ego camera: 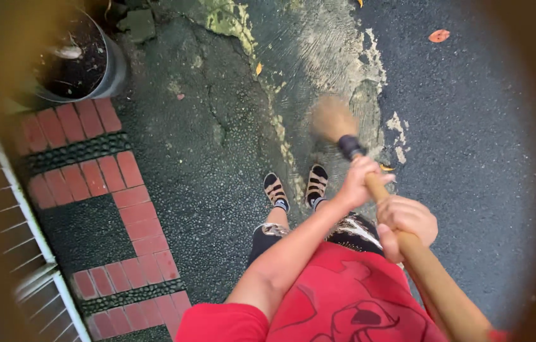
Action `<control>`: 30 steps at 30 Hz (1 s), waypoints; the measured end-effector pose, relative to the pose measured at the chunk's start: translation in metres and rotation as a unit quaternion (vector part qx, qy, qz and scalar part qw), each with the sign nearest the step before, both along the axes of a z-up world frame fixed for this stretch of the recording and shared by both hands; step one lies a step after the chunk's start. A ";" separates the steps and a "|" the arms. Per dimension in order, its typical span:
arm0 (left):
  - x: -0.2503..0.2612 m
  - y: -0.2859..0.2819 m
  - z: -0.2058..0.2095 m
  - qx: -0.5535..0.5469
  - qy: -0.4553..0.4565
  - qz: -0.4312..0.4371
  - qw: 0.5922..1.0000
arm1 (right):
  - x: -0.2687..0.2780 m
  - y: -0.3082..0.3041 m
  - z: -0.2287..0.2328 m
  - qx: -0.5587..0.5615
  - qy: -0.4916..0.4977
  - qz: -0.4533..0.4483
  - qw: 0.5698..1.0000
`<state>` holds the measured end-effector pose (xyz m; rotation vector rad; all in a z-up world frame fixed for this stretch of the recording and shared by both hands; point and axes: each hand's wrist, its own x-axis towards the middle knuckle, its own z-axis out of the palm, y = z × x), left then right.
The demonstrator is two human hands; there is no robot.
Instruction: The recorder is sweeping leaves and dirt from an outdoor paved entryway using a broom.
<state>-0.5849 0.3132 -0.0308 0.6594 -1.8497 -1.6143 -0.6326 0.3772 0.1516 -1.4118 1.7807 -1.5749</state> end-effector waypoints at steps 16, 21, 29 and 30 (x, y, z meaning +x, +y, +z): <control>0.089 -0.064 -0.023 -0.117 -0.140 0.129 0.975 | 0.027 -0.049 -0.035 -0.088 -0.093 0.166 0.978; -0.007 0.004 -0.067 -0.007 0.011 0.062 0.998 | -0.025 -0.008 -0.028 -0.057 0.037 0.017 0.998; -0.076 -0.008 0.016 -0.007 0.039 0.021 0.999 | -0.065 -0.023 0.037 -0.026 0.062 0.046 0.997; -0.074 -0.014 0.017 -0.012 0.036 0.045 0.998 | -0.066 -0.031 0.040 -0.030 0.068 0.066 0.995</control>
